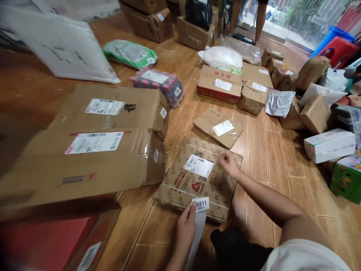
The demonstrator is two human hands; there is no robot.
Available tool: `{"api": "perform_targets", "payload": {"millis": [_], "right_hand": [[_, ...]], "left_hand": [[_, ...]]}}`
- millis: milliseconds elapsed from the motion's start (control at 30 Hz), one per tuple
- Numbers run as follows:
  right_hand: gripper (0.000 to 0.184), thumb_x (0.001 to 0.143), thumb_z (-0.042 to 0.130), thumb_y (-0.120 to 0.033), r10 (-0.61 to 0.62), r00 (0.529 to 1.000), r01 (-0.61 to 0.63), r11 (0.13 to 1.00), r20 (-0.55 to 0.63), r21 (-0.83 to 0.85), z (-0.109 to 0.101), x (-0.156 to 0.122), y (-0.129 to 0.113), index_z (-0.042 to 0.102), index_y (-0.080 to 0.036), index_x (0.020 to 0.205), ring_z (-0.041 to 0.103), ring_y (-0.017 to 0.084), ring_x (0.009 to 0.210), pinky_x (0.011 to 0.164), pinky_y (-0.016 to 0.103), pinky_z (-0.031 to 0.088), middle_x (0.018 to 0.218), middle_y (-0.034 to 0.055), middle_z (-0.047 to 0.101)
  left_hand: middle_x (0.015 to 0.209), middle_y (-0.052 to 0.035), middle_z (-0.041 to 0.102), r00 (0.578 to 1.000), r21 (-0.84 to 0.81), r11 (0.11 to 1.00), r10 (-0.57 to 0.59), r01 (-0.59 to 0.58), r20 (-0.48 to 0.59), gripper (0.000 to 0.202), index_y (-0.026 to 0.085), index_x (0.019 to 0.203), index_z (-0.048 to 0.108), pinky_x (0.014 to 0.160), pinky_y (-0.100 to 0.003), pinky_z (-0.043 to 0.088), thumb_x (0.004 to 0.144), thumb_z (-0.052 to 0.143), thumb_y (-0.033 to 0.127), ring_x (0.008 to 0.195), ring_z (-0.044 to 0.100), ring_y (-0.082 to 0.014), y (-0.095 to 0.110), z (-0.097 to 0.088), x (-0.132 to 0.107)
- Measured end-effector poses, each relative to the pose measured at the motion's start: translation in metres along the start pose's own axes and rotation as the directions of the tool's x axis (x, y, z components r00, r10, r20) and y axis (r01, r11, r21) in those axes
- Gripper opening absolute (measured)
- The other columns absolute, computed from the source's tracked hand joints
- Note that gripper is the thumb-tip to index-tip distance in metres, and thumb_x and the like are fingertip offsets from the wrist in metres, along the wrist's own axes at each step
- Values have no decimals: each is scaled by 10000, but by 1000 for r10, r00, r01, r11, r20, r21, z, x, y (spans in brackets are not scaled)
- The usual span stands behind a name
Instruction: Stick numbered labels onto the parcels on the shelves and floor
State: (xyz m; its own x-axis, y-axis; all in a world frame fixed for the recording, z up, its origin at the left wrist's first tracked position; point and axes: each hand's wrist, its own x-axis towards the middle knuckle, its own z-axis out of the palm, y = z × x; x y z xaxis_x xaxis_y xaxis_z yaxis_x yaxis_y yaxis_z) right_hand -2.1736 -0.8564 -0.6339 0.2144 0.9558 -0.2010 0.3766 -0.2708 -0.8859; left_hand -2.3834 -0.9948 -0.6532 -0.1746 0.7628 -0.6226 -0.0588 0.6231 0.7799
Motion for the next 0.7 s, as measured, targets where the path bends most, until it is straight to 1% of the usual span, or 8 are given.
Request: {"api": "perform_targets", "payload": {"millis": [33,67,133,267,367,533,600,700], "right_hand": [[202,782,686,-387,-64,953,54,998,297,42,8,-26,-4,666,-199,852,648,185,749,702,294,533,797,29,698],[233,770,715,-414,-110,861,81,994,497,79,16,-51,-6,692,-204,868,656,190,769,708,298,526,832,30,716],[288,766,722,-485,-102,774,37,993,625,115,29,-91,-7,723,-210,854,645,180,734,669,293,494,824,27,727],[456,563,835,-593,73,855,-193,964,513,183,34,-122,0,716,-194,748,563,134,586,577,273,420,658,-5,669],[512,422,899,-565,175,836,-347,903,520,255,27,-126,6,694,-186,699,530,112,539,551,264,402,593,-32,624],[557,393,906,-589,358,782,-566,749,510,343,31,-157,22,658,-188,690,501,107,498,529,277,399,584,-28,607],[562,398,896,-617,377,780,-583,728,499,361,39,-171,33,645,-200,679,505,120,506,543,299,417,588,-22,599],[523,471,856,-654,291,847,-458,825,445,331,50,-178,44,639,-223,671,486,138,507,538,313,408,559,-25,551]], "left_hand": [[950,-143,767,1000,-44,999,-12,11,-23,714,120,926,746,871,-383,536,615,586,742,946,698,-307,3,0,-5],[967,-142,768,999,-75,997,-14,12,-30,727,118,943,750,871,-369,536,613,590,746,961,699,-305,6,1,-11],[971,-135,770,1000,-97,995,-9,8,-11,740,116,969,752,856,-342,536,619,588,746,969,699,-296,10,4,-22],[894,-106,771,998,-60,998,38,-35,56,674,137,917,748,778,-303,530,589,638,715,885,695,-269,9,6,-36],[670,-40,698,996,9,997,80,-81,34,622,167,756,700,630,-261,484,619,602,765,671,626,-199,5,6,-42],[468,29,470,986,130,982,151,-140,-74,692,204,529,493,529,-234,385,620,484,890,512,438,-125,1,3,-52],[455,30,448,982,148,979,158,-142,-106,702,207,509,474,515,-233,369,620,470,901,502,426,-122,-2,2,-55],[461,33,462,991,46,996,83,-78,-104,688,208,526,488,486,-232,369,553,547,893,491,439,-123,-10,2,-57]]}}
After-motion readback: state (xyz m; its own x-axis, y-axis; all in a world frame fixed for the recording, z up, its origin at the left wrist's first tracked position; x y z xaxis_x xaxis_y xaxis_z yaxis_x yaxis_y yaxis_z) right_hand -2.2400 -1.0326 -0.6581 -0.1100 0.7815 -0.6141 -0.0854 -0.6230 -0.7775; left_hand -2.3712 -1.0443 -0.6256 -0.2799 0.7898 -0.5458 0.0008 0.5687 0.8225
